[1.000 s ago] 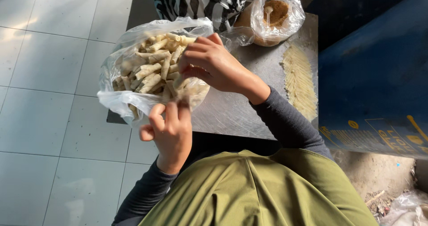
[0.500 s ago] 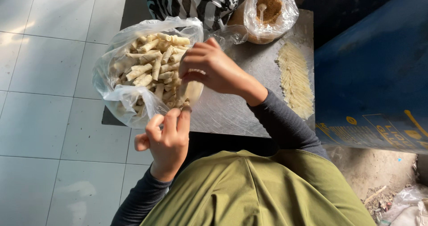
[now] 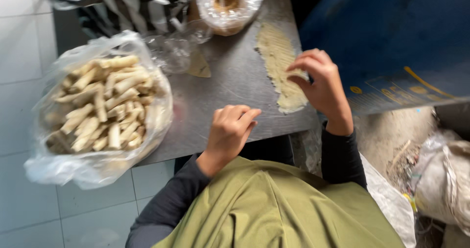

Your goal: The person takes thin pastry wrappers, rolls each one by hand into a tight cylinder, and places the finished rolls into a large plastic bag beside the metal table. They occasionally press and align a row of rolled pieces on the table and reach into a bag of brown sugar-like material.

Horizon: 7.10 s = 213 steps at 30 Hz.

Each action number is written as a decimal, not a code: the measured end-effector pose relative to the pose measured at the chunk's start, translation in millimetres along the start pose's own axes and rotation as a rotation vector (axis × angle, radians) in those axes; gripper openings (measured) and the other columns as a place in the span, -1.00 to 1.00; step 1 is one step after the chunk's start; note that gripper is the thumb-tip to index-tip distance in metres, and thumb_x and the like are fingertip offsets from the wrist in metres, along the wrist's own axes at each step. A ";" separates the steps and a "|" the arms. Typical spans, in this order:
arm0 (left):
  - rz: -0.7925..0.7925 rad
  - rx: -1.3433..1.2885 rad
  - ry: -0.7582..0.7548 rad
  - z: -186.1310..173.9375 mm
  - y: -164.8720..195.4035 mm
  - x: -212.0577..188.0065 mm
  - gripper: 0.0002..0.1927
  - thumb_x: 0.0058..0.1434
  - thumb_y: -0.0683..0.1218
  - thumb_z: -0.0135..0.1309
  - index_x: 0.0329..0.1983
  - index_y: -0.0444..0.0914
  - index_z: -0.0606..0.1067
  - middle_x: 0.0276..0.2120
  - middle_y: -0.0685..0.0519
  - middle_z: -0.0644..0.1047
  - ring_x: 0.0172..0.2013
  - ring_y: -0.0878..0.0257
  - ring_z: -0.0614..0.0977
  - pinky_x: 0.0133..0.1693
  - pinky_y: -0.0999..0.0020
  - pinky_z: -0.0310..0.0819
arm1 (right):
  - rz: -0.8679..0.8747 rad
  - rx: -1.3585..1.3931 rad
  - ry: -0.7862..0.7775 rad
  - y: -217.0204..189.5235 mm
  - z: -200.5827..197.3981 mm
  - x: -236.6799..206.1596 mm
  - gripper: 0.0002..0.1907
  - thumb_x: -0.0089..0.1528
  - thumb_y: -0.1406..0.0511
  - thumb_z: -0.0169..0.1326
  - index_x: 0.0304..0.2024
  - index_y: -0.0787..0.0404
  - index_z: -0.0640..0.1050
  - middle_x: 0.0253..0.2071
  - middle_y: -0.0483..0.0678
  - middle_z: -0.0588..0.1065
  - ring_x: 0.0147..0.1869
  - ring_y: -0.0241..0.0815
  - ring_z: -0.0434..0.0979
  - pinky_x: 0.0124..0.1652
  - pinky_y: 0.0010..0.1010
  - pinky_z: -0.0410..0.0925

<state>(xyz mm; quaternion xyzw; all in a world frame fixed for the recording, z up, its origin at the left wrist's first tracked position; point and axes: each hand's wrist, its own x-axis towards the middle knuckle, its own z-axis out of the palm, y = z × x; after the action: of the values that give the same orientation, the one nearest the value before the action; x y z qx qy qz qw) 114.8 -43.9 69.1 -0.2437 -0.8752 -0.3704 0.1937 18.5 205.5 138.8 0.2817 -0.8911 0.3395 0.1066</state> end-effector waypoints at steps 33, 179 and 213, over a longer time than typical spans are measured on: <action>-0.304 -0.191 -0.067 137.5 2.8 56.7 -0.64 0.31 -0.10 0.14 0.14 -0.28 0.45 -0.10 -0.04 0.60 -0.07 0.02 0.61 0.00 0.13 0.42 | 0.646 0.433 0.381 76.9 48.2 -95.5 -0.85 0.33 0.44 0.18 -0.14 0.25 0.45 -0.27 -0.16 0.47 -0.25 -0.44 0.44 -0.29 -0.61 0.31; -0.354 -0.115 0.065 60.7 -87.8 43.4 -0.85 0.21 -0.16 0.20 -0.15 -0.24 0.56 -0.29 0.00 0.63 -0.24 0.03 0.66 -0.19 0.16 0.53 | 0.394 -0.352 0.059 12.9 126.2 -7.0 -0.77 0.15 0.28 0.27 -0.23 0.24 0.53 -0.17 0.11 0.46 -0.04 0.16 0.45 -0.09 -0.07 0.30; -0.093 -0.120 -0.121 46.0 -118.8 47.8 -0.91 0.24 -0.12 0.19 -0.28 -0.23 0.55 -0.36 -0.02 0.57 -0.27 0.00 0.62 -0.22 0.12 0.49 | 0.204 0.033 -0.111 10.8 127.5 16.4 -0.92 0.14 0.45 0.23 -0.30 0.24 0.64 -0.30 0.03 0.54 -0.24 -0.01 0.59 -0.23 -0.28 0.44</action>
<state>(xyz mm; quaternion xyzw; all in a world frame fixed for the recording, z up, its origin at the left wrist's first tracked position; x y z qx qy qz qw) 1.3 -68.3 -1.8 -0.2359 -0.8718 -0.4154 0.1083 -1.0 120.3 44.0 0.2094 -0.9140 0.3472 0.0174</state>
